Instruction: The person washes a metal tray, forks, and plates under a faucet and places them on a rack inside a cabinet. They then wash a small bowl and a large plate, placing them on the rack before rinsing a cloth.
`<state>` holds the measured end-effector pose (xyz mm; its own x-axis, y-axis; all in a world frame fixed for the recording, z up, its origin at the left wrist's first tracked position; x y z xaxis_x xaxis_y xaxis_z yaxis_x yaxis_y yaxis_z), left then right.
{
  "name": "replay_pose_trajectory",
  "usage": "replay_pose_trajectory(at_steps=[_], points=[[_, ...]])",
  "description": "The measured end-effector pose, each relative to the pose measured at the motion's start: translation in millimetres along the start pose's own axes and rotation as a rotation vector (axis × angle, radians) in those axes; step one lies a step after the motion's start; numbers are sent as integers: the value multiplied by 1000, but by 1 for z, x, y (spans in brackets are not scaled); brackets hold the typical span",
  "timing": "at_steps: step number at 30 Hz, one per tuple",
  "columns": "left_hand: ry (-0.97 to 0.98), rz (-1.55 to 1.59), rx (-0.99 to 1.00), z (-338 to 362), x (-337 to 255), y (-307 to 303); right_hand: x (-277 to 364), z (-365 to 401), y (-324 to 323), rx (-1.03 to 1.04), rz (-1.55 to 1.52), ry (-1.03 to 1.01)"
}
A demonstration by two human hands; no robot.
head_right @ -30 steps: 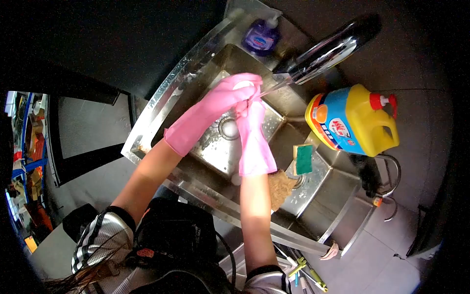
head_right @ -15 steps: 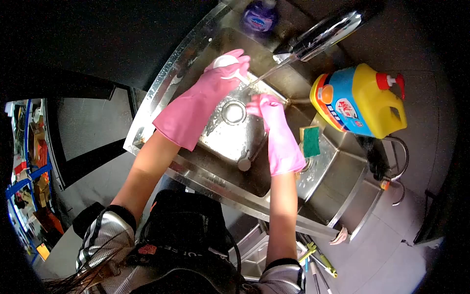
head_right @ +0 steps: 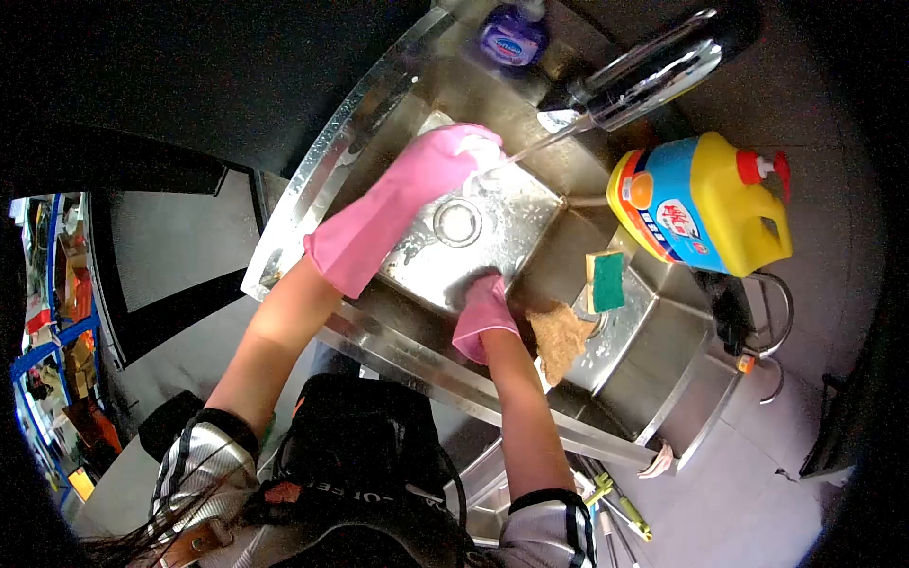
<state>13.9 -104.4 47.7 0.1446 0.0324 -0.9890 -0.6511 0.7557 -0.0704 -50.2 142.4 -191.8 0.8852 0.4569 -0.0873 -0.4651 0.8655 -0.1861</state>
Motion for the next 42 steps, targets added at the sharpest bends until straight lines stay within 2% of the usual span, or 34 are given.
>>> replay_pose_trajectory(at_steps=[2,3,5,6,7,10,14,15,18,19,21,26,28,30,32,35,36,38,42], points=[[214,-60,-57,-2,1,-13,-2,-5,10,15,8,45],[133,-140,-8,10,-19,-19,-4,-10,16,29,-35,81],[167,-676,-165,18,-41,-24,-9,-14,23,55,-121,153],[181,-944,-245,21,-52,-25,-6,-11,22,-7,-50,175],[59,-772,-179,20,-48,-28,-4,-8,22,-38,-8,189],[116,-810,-252,29,-46,-37,1,-4,20,-46,13,183],[324,-344,-352,50,-32,-54,-1,9,2,-6,-20,117],[313,-281,-364,56,-34,-57,-6,21,-8,6,-27,86],[33,-70,-342,69,-17,-55,-22,42,-29,20,-84,70],[87,-86,-373,70,-8,-52,-26,22,-12,12,-208,141],[71,-29,-364,76,1,-46,-30,-5,8,-8,-368,242],[-6,3,-290,89,4,-44,-10,-5,-4,54,-387,196],[60,10,-314,93,4,-47,-11,-2,-10,82,-461,173],[67,21,-332,101,-9,-50,-21,3,-15,62,-623,155],[30,32,-317,108,-14,-53,-38,9,-24,-45,-906,105],[-83,63,-318,119,-13,-58,-77,7,-51,-452,-1616,-236],[-135,78,-316,123,-11,-58,-91,17,-62,-576,-2063,-148],[-182,154,-300,128,-2,-56,-106,56,-105,-812,-2417,-469],[-228,189,-350,139,1,-54,-107,76,-149,-860,-2692,-993]])
Point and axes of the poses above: each hand's wrist, its own z-axis away from the middle knuckle, its own y-axis out of the palm, x = y × z, the point moved 7 cm from there along -z, towards the middle knuckle, and after that the axes turned 5 degrees about x, right-handed, at the moved point
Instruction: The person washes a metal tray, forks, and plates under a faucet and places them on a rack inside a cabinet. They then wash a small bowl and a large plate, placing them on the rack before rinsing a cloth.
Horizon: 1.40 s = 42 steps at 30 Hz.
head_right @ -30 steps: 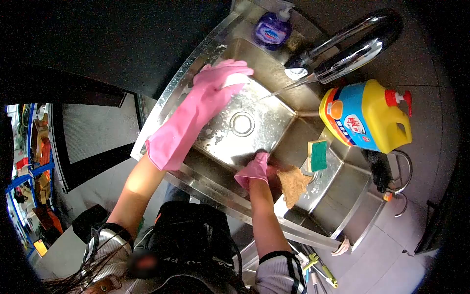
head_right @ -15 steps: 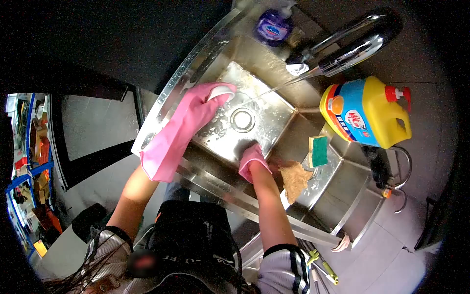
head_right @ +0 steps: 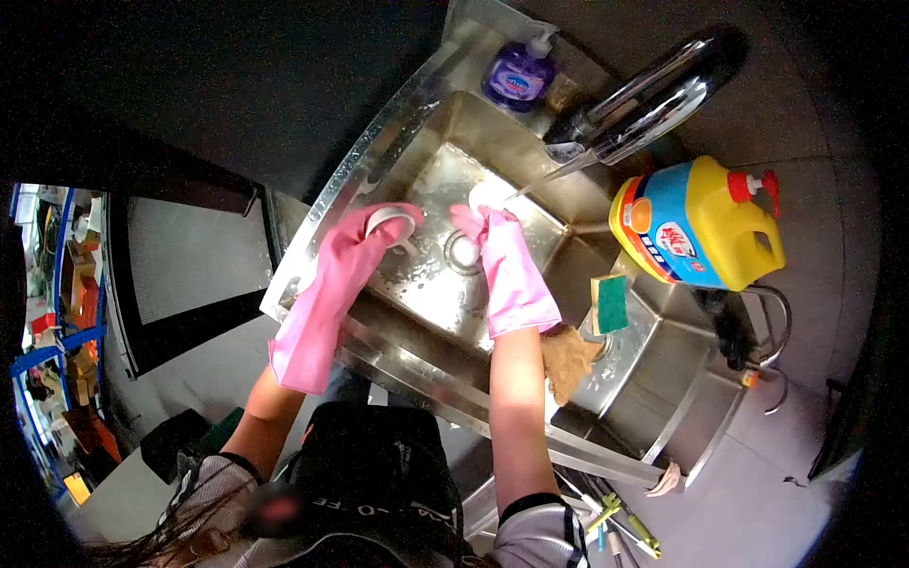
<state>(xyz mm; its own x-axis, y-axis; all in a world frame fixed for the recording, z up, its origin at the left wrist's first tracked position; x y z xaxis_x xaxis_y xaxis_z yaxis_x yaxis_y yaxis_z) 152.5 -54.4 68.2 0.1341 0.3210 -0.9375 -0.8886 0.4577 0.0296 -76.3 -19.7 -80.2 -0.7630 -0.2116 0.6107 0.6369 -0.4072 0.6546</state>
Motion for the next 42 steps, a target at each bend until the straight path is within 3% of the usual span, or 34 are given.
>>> replay_pose_trajectory(at_steps=[4,7,10,11,14,17,20,22,23,25,27,29,32,34,36,37,38,40,42], points=[[30,-14,-12,5,1,-4,12,8,36,-45,-127,-36],[73,14,-16,8,5,-6,23,-21,21,44,96,-141],[62,31,-14,12,6,-7,34,-41,32,163,127,-109],[46,34,-3,13,7,-6,33,-42,36,116,98,-151],[31,54,23,16,4,-6,26,-45,31,395,-354,55],[18,3,20,19,-2,-7,33,-38,30,551,-340,-142],[28,-33,-14,22,-6,-10,30,-36,21,536,-355,-192],[30,-36,-25,23,-6,-11,26,-14,39,572,-424,-107],[25,-36,-25,23,-6,-12,16,-6,27,286,-140,-222],[11,-28,-15,24,-4,-12,-4,0,20,262,-444,-10],[-3,-18,3,24,-2,-12,-1,9,30,466,-238,-70],[24,4,-11,27,0,-14,1,25,25,386,163,-70],[20,11,-8,29,0,-16,5,10,10,146,134,-30],[4,2,5,32,-3,-18,12,0,16,161,-266,105],[-13,-11,26,35,-6,-18,38,-10,41,559,-210,-78],[-20,-8,22,36,-5,-17,41,-19,36,394,-322,-6],[-28,-6,18,37,-3,-16,56,-9,57,315,12,-203],[-36,-25,11,38,-1,-15,70,-8,75,314,107,-301],[-43,-68,8,40,-2,-15,66,-14,61,337,-209,-299]])
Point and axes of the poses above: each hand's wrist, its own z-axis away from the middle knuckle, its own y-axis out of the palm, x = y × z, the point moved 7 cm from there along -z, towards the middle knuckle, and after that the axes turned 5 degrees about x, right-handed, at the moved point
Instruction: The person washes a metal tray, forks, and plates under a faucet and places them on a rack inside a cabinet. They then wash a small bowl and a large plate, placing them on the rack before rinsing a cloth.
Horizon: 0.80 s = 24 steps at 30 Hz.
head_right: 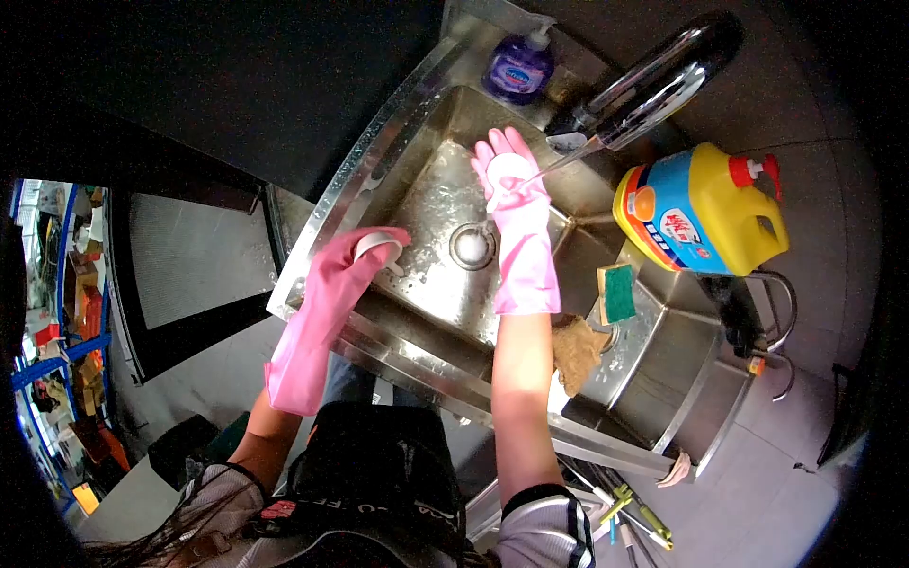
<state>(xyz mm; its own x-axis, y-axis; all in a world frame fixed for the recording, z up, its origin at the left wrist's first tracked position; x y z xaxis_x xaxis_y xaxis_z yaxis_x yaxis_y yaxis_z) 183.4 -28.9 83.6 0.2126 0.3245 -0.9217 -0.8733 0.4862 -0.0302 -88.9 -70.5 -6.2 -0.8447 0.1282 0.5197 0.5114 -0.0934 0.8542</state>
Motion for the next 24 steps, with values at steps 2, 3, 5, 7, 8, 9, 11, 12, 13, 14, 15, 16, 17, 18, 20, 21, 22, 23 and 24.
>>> replay_pose_trajectory(at_steps=[2,3,5,7,8,9,11,12,13,14,15,16,17,18,20,21,22,23,24], points=[[7,61,0,2,4,0,0,16,3,-192,-278,10],[9,96,0,3,6,1,-3,18,-8,-172,-232,43],[17,92,4,3,7,2,-11,18,-3,-111,-400,131],[16,101,1,4,9,2,-23,18,2,-26,-834,237],[10,112,-1,4,10,2,-28,11,-4,88,-1093,278],[6,122,-3,4,10,2,-36,0,-26,208,-1350,317],[-4,112,-13,6,8,4,-36,3,-13,298,-1944,483],[-8,106,-15,7,6,4,-32,12,17,254,-2278,620],[-11,100,-12,7,6,4,-26,21,51,197,-2605,768],[-14,96,-11,8,7,5,-31,20,56,79,-2571,726],[-19,92,-12,8,8,6,-36,20,58,-36,-2532,685],[-19,100,-11,8,9,6,-48,12,42,-162,-2121,465],[-18,107,-11,8,10,6,-53,5,25,-261,-1699,266],[-18,115,-13,8,11,6,-51,1,18,-283,-1486,157],[-11,124,-16,9,11,6,-46,-3,6,-390,-1044,-9],[-8,129,-16,10,11,7,-44,-9,8,-331,-1090,-53],[-17,119,-9,11,12,8,-44,-12,12,-271,-1135,-98],[-23,106,-3,10,12,9,-36,-4,50,-396,-1061,-160],[-29,93,3,10,12,9,-36,-6,49,-395,-1066,-172]])
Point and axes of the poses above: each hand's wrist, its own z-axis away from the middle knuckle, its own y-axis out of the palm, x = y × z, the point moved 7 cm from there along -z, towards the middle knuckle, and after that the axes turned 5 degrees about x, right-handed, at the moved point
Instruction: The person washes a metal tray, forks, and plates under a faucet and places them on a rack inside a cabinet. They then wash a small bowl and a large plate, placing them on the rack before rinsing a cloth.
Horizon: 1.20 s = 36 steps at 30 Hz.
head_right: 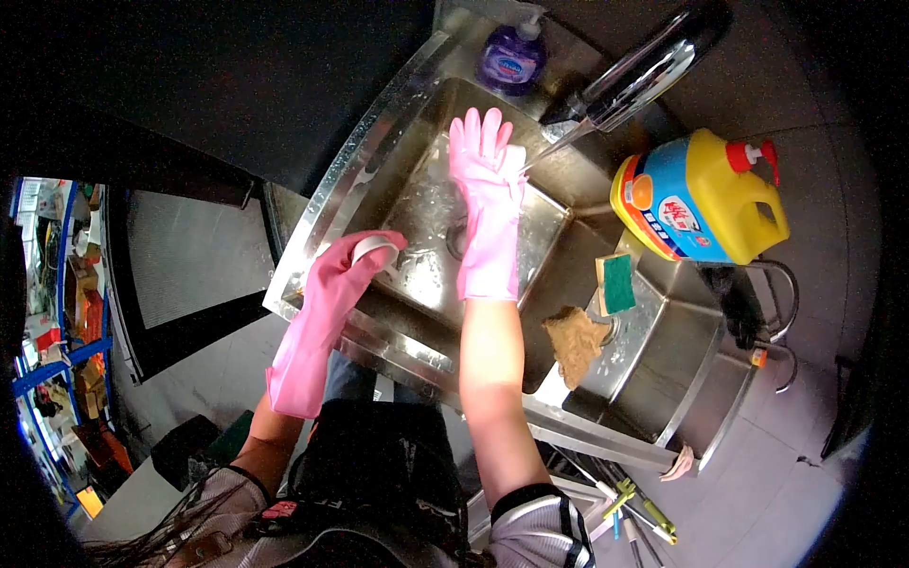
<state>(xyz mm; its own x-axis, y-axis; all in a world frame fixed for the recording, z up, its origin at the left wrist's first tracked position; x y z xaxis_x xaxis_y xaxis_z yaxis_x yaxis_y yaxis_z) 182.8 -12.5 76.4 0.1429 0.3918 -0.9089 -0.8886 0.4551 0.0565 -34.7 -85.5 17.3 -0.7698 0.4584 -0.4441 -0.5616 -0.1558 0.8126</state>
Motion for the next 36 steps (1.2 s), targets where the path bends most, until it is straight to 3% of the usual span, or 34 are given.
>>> replay_pose_trajectory(at_steps=[3,6,8,10,11,14,18,23,26,30,31,34,36], points=[[37,-4,-25,2,4,-1,4,-7,0,-3,-4,34],[25,-12,-31,4,7,-4,20,-21,-13,-157,-198,128],[43,7,-37,4,7,-6,32,-28,-9,85,332,102],[45,9,-41,5,7,-8,52,-20,2,113,849,-253],[40,4,-43,6,7,-8,55,-18,6,118,952,-308],[6,24,-33,9,2,-9,56,1,9,46,834,-108],[-11,35,-42,10,1,-9,71,13,-13,-24,908,19],[-17,30,-27,10,2,-10,80,23,-19,187,819,289],[-5,25,-28,9,3,-10,66,17,-23,2,697,346],[-7,42,-12,10,4,-8,29,24,-18,-113,58,565],[-6,34,-14,11,4,-8,35,13,-27,-72,81,598],[-11,21,-18,12,4,-8,14,8,-10,304,217,673],[-18,36,-19,12,5,-8,21,-4,-7,340,374,504]])
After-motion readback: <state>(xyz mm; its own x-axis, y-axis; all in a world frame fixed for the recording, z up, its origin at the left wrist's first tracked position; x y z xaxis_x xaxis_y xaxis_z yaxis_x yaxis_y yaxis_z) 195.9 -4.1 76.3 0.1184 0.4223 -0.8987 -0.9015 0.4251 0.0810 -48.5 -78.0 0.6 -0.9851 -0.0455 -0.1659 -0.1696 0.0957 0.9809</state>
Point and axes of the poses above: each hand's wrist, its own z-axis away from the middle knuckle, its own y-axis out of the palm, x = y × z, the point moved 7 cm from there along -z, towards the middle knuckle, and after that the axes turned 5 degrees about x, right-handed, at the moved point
